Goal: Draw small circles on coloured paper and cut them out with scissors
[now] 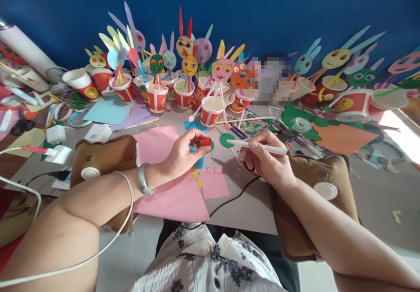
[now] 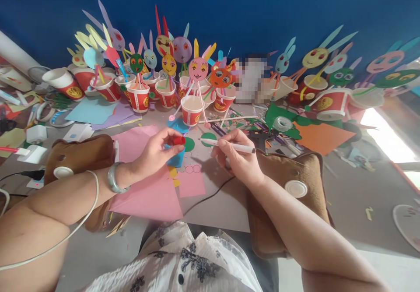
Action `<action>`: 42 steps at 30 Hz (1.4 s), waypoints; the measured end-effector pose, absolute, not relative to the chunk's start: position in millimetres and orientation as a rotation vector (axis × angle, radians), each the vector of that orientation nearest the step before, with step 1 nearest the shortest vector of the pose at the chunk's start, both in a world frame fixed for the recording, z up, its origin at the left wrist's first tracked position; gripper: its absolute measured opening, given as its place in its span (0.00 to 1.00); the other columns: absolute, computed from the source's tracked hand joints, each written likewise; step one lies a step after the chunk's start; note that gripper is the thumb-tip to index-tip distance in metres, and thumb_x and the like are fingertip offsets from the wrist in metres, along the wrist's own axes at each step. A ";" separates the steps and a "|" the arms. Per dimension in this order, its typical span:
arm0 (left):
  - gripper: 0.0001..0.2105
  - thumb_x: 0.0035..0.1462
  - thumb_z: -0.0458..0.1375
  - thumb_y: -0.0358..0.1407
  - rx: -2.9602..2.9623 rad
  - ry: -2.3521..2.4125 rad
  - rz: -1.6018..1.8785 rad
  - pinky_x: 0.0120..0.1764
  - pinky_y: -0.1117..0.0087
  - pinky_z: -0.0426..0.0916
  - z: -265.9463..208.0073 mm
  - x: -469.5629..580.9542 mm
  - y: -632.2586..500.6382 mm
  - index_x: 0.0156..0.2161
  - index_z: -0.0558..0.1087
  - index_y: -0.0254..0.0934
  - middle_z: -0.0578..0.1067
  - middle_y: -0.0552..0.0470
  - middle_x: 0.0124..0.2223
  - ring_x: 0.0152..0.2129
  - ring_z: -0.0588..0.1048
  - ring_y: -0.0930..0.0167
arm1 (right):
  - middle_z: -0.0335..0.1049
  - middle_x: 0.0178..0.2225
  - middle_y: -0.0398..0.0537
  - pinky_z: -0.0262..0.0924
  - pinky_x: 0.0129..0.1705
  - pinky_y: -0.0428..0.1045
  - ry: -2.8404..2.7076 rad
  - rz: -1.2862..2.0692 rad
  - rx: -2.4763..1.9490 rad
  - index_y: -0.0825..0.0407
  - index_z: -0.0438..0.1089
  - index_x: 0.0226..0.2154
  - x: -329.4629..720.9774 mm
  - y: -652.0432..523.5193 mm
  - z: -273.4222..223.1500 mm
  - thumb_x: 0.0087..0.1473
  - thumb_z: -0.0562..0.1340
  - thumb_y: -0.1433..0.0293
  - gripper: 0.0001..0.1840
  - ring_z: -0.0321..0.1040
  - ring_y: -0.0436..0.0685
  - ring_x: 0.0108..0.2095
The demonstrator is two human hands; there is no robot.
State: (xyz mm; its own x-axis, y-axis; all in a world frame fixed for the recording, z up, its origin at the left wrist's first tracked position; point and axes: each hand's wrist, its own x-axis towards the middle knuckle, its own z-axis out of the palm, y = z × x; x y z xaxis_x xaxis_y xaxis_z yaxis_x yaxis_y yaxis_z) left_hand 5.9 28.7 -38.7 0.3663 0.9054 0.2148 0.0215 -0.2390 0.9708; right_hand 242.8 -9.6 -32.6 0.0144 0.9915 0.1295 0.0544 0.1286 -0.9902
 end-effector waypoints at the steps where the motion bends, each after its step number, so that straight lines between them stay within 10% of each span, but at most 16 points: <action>1: 0.09 0.56 0.64 0.35 1.604 0.849 1.024 0.41 0.72 0.69 -40.4 6.2 28.1 0.40 0.70 0.36 0.75 0.51 0.37 0.35 0.73 0.74 | 0.73 0.23 0.39 0.51 0.12 0.45 -1.291 1.118 -1.156 0.47 0.62 0.30 243.9 -10.0 -32.7 0.55 0.66 0.54 0.17 0.60 0.48 0.14; 20: 0.13 0.57 0.64 0.40 1.447 0.752 0.811 0.28 0.74 0.73 -42.1 6.8 18.1 0.42 0.72 0.35 0.75 0.49 0.39 0.30 0.75 0.73 | 0.77 0.25 0.47 0.56 0.13 0.45 -1.363 1.238 -1.179 0.51 0.72 0.32 236.7 -15.7 -23.8 0.48 0.71 0.55 0.17 0.67 0.51 0.16; 34: 0.11 0.58 0.62 0.40 1.650 0.845 0.907 0.36 0.72 0.72 -43.2 4.5 18.3 0.41 0.70 0.37 0.75 0.50 0.40 0.35 0.75 0.72 | 0.75 0.29 0.45 0.58 0.20 0.51 -1.049 0.505 -1.197 0.42 0.64 0.37 251.5 2.5 -14.4 0.61 0.58 0.56 0.08 0.72 0.59 0.25; 42: 0.09 0.59 0.60 0.38 1.829 0.866 0.809 0.35 0.72 0.72 -48.8 4.2 22.5 0.42 0.71 0.36 0.77 0.49 0.39 0.33 0.76 0.71 | 0.76 0.33 0.48 0.66 0.30 0.50 -1.417 0.238 -1.554 0.49 0.68 0.37 289.9 18.0 -10.4 0.49 0.66 0.70 0.10 0.75 0.59 0.33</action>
